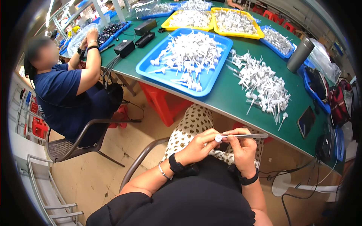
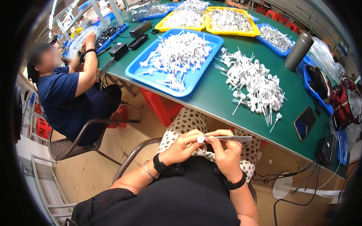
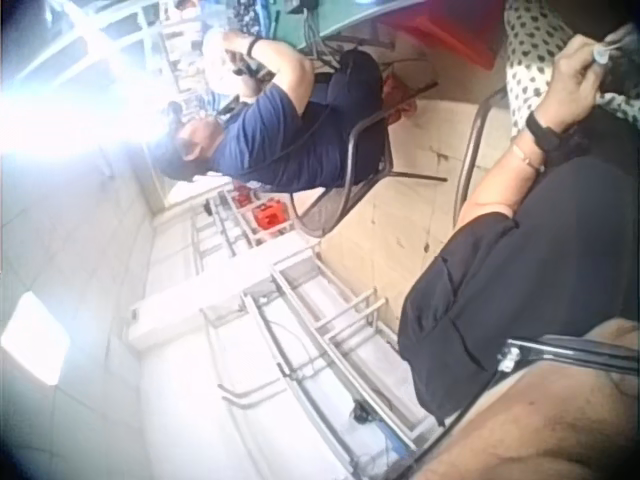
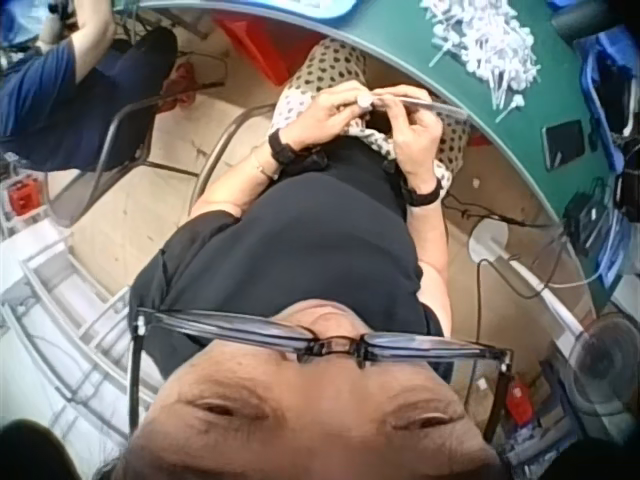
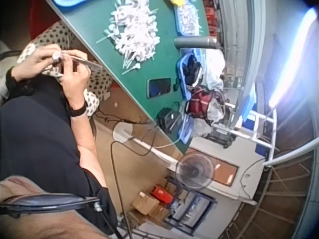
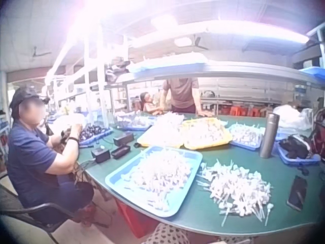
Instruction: The person uses a metal tool to manipulate small white plastic components, repeatedly picking them up from a pile on the table and placing them into a blue tray. The task involves repetitive handling of individual units in a seated position.
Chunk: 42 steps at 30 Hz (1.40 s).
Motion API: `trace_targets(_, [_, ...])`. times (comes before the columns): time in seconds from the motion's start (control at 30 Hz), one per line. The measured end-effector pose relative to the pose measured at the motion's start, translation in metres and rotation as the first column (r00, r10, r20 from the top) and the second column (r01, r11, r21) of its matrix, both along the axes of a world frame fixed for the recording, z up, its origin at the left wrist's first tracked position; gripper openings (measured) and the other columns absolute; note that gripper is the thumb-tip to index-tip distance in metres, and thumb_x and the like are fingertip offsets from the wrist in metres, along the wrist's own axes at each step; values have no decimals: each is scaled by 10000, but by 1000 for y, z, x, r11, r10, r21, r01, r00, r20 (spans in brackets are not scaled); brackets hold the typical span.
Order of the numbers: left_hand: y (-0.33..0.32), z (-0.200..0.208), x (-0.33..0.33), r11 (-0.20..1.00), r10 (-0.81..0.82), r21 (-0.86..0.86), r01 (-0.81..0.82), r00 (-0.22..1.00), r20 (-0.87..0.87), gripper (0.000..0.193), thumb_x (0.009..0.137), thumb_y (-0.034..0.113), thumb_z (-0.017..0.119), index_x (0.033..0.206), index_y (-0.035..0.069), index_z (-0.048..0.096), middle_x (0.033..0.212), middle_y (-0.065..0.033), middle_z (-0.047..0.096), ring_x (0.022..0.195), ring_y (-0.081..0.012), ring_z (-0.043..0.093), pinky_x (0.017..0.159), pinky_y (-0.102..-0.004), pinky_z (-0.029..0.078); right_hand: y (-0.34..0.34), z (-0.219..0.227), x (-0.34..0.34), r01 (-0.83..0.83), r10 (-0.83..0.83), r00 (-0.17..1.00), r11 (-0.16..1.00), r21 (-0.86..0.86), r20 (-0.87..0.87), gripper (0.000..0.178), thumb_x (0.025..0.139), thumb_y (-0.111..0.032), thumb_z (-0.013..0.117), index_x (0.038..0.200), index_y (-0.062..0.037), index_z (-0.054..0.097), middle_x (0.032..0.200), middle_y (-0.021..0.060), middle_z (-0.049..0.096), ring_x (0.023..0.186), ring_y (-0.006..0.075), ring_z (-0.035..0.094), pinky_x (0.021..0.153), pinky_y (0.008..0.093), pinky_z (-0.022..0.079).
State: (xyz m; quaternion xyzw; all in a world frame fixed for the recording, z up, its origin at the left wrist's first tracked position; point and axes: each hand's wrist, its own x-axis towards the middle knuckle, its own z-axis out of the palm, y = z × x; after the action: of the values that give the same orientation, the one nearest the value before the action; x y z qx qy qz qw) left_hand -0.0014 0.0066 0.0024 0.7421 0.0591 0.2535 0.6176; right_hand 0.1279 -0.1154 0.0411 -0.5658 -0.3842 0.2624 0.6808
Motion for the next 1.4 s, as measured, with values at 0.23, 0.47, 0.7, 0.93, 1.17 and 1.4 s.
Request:
trace_targets(0.23, [1, 19, -1, 991, -48, -134, 31, 991, -123, 253, 1016, 83, 559, 1235, -2, 653, 964, -42, 596, 788, -94, 618, 707, -247, 521, 1, 37, 21, 41, -28, 996, 985, 165, -85, 145, 1005, -66, 580, 1109, 30, 546, 1025, 155, 690, 908, 195, 698, 837, 326, 585])
trace_targets(0.47, [9, 22, -1, 993, 92, -74, -93, 996, -13, 252, 1032, 98, 534, 1229, -17, 641, 998, -44, 575, 796, -97, 612, 723, -248, 514, -6, 33, 20, 41, -16, 990, 983, 180, -139, 158, 1004, -67, 580, 1127, 30, 557, 1040, 165, 689, 909, 208, 699, 840, 333, 587])
trace_targets(0.7, [1, 21, 0, 994, 78, -70, -78, 997, -5, 248, 1033, 117, 536, 1225, 8, 649, 979, -51, 599, 789, -114, 618, 714, -262, 522, -7, 19, 4, 11, 14, 993, 978, 208, -118, 188, 990, -52, 603, 1150, 42, 571, 1115, 147, 674, 985, 182, 676, 901, 315, 570])
trace_targets(0.93, [3, 16, 1, 996, 82, -38, -82, 997, -14, 254, 1039, 142, 536, 1218, 12, 661, 976, -53, 598, 782, -113, 620, 697, -261, 521, -4, 8, 2, -2, 21, 993, 986, 166, -117, 196, 987, -52, 608, 1156, 39, 568, 1101, 142, 679, 998, 192, 678, 897, 315, 571])
trace_targets(1.17, [3, 15, 1, 996, 87, -1, -87, 996, -7, 248, 1044, 145, 529, 1194, 4, 667, 948, -50, 599, 767, -107, 611, 682, -253, 515, -2, 9, -3, -15, 33, 989, 992, 126, -143, 200, 989, -57, 608, 1160, 36, 560, 1108, 142, 679, 1009, 196, 678, 924, 315, 555])
trace_targets(1.4, [0, 14, 2, 997, 75, -8, -75, 997, 10, 188, 1017, 82, 551, 1140, -3, 665, 920, -48, 598, 761, -110, 614, 681, -255, 515, -1, 8, -5, 10, 8, 986, 995, 103, -167, 201, 988, -64, 613, 1152, 42, 565, 1099, 138, 678, 982, 181, 680, 908, 305, 558])
